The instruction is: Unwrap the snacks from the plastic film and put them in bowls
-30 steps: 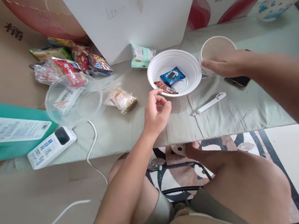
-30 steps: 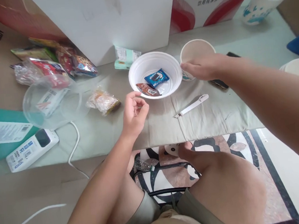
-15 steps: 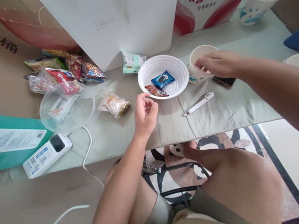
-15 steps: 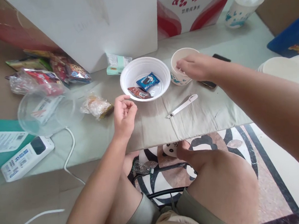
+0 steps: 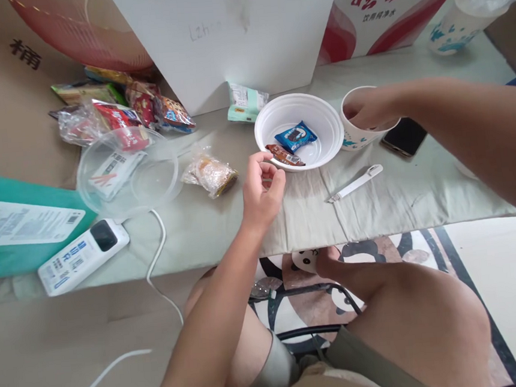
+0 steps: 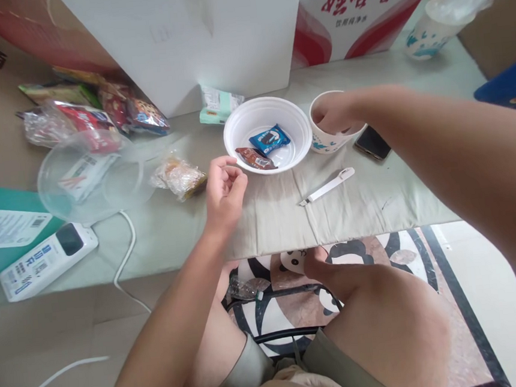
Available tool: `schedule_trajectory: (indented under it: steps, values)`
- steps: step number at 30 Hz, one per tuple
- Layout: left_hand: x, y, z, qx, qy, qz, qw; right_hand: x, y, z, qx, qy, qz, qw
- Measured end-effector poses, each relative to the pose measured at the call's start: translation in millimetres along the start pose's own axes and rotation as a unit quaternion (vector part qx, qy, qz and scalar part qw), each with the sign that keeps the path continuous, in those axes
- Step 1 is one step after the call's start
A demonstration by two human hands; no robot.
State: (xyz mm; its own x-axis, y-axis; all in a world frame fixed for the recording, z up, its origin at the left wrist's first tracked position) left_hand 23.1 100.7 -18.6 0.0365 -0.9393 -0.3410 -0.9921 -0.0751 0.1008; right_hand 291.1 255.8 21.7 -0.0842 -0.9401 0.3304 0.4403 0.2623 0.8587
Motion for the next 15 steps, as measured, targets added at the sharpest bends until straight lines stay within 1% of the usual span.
schedule_trajectory:
  steps: [1, 2, 4, 6, 8, 9, 11, 13, 15]
  values:
    - [0.0, 1.3, -0.7, 0.003, 0.003, 0.0, 1.0, 2.9, 1.5, 2.5, 0.065, -0.027, 0.017, 0.997]
    - [0.0, 2.7, -1.2, 0.007, 0.004, -0.002, 1.0, 6.2, 5.4, 4.5, 0.123, -0.05, 0.022, 0.991]
    - [0.1, 5.5, -2.1, 0.015, 0.006, -0.01, 1.0, 14.2, 17.2, 8.0, 0.197, -0.083, 0.004, 0.977]
    - [0.0, 7.4, -2.7, 0.022, 0.006, -0.015, 1.0, 24.6, 27.2, 10.0, 0.253, -0.093, -0.012, 0.963]
    - [0.0, 8.0, -3.3, 0.027, 0.003, -0.015, 1.0, 36.3, 31.8, 10.6, 0.304, -0.087, -0.027, 0.948]
    - [-0.1, 7.9, -3.7, 0.028, 0.002, -0.014, 1.0, 41.7, 31.8, 10.7, 0.312, -0.081, -0.033, 0.946]
    - [0.0, 7.1, -4.8, 0.028, -0.003, -0.013, 1.0, 49.0, 28.8, 10.1, 0.284, -0.079, -0.04, 0.955]
    - [0.4, 5.7, -5.8, 0.024, -0.005, -0.011, 1.0, 49.3, 23.6, 8.8, 0.214, -0.087, -0.03, 0.973]
    - [1.2, 4.3, -6.4, 0.019, -0.006, -0.009, 1.0, 42.0, 18.3, 7.3, 0.143, -0.093, -0.01, 0.985]
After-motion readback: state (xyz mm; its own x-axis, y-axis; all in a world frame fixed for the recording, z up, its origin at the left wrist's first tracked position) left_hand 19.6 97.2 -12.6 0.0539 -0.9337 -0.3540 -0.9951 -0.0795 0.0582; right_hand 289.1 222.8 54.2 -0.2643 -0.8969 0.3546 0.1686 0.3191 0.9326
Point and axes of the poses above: each hand's wrist, its own x-axis away from the middle knuckle, its own y-axis out of the back of the hand, z = x × y, the point moved 4 cm from there along -x, towards the middle knuckle, and after that the axes turned 10 degrees about -y, right-handed, at the moved point
